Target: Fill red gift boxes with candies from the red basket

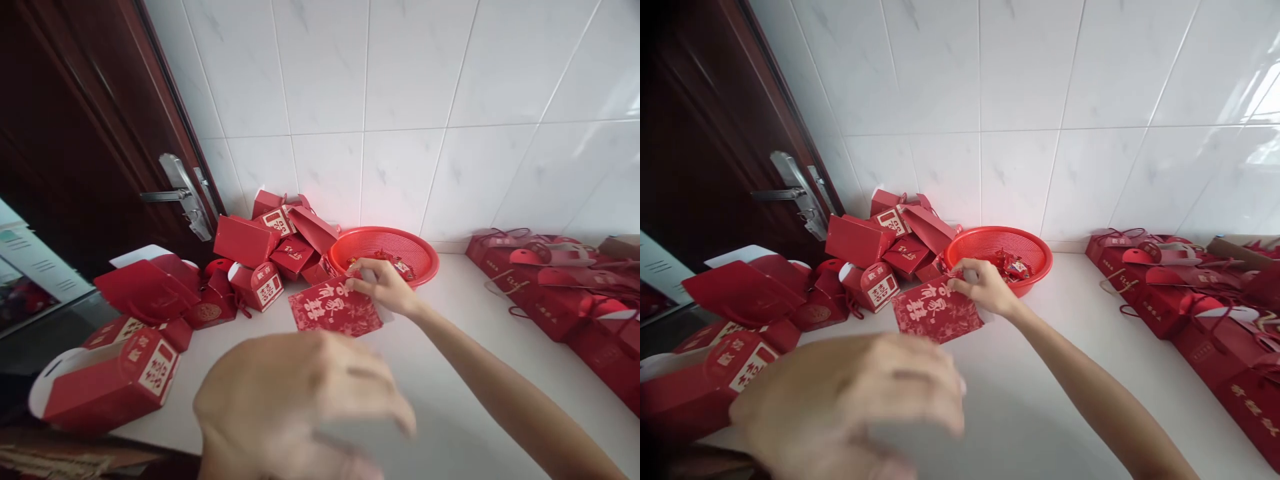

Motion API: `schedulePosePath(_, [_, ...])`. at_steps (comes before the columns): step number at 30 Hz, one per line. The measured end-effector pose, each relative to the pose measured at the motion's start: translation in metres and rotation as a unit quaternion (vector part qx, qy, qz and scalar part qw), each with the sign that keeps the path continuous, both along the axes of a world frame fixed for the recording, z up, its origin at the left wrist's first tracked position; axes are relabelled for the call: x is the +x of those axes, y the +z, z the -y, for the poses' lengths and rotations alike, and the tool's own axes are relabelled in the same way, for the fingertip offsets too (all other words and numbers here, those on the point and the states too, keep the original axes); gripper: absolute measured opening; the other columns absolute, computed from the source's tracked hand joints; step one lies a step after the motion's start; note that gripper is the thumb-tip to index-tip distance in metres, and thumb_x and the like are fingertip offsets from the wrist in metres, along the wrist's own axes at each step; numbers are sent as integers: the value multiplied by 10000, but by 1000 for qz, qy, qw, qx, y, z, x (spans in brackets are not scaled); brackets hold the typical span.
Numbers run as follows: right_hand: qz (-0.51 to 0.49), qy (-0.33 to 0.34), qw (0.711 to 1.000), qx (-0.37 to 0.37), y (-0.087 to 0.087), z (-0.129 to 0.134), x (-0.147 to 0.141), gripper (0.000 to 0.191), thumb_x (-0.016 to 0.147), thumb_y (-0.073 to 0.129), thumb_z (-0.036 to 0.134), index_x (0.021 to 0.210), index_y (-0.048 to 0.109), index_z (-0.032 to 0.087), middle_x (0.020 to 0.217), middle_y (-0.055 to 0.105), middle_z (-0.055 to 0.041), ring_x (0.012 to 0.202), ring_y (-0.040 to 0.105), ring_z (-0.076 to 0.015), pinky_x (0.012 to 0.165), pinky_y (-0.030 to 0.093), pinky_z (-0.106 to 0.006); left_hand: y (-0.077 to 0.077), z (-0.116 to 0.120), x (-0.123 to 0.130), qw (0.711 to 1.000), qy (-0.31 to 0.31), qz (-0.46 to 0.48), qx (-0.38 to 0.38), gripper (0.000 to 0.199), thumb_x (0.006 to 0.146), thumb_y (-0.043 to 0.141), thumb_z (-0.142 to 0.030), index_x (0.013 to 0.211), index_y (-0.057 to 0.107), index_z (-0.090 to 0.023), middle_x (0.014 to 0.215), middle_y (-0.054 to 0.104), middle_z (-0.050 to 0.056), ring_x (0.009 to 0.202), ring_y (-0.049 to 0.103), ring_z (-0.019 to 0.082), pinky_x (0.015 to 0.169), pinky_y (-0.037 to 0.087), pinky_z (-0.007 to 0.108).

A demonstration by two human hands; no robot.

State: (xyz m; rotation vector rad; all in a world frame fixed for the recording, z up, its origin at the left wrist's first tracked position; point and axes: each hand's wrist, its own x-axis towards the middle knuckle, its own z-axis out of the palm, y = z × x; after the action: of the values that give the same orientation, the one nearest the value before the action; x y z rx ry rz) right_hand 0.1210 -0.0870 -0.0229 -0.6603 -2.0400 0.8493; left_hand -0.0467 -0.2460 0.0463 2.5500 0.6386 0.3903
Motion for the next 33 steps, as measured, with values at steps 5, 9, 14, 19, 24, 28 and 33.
schedulePosePath(5, [60,-41,996,55,30,16,55,125,854,639,300,837,689,186,805,693,-1,748,599,-157,688,434,-270,7,-56,12,961,239,78,112,332,897,637,-367,1213,641,-262,1242,677,41,1152,623,234,1005,497,350])
schedulePosePath(9, [68,-56,994,62,41,26,78,109,864,630,279,848,694,192,771,676,4,700,574,-141,640,415,-259,-14,-97,23,951,289,79,69,653,821,721,-417,1417,484,-290,1443,547,64,1298,533,293,1058,468,420])
schedulePosePath(14, [9,-59,998,29,41,28,96,304,900,621,417,1121,657,212,871,676,-25,721,572,-151,632,433,-270,-32,-127,25,961,235,131,-57,654,782,766,-442,1370,523,-290,1123,688,46,1086,654,260,929,541,385])
schedulePosePath(19, [-44,-45,996,-60,31,25,109,388,907,578,562,1013,629,192,696,549,-1,616,480,-128,546,402,-257,-38,-138,18,942,227,231,-92,608,761,783,-426,1298,555,-255,1044,667,34,994,664,222,930,536,381])
schedulePosePath(24, [-42,-65,996,-51,21,18,106,504,912,534,602,633,451,191,611,368,25,568,349,-98,511,310,-255,-42,-142,23,943,198,251,-87,569,792,744,-364,1308,523,-271,1289,601,73,1212,581,242,1050,471,398])
schedulePosePath(28, [-13,-39,998,-45,15,12,95,531,909,534,594,603,341,206,603,270,44,541,248,-87,483,219,-261,-41,-138,35,946,186,262,-45,216,879,644,-397,983,679,-210,1193,650,65,1201,577,242,1049,449,376])
schedulePosePath(33, [12,-41,999,-16,8,7,88,510,931,514,561,595,375,203,603,316,38,547,269,-96,498,226,-266,-39,-131,44,949,243,199,-29,277,910,588,-426,881,740,-196,990,720,55,969,649,219,905,495,340])
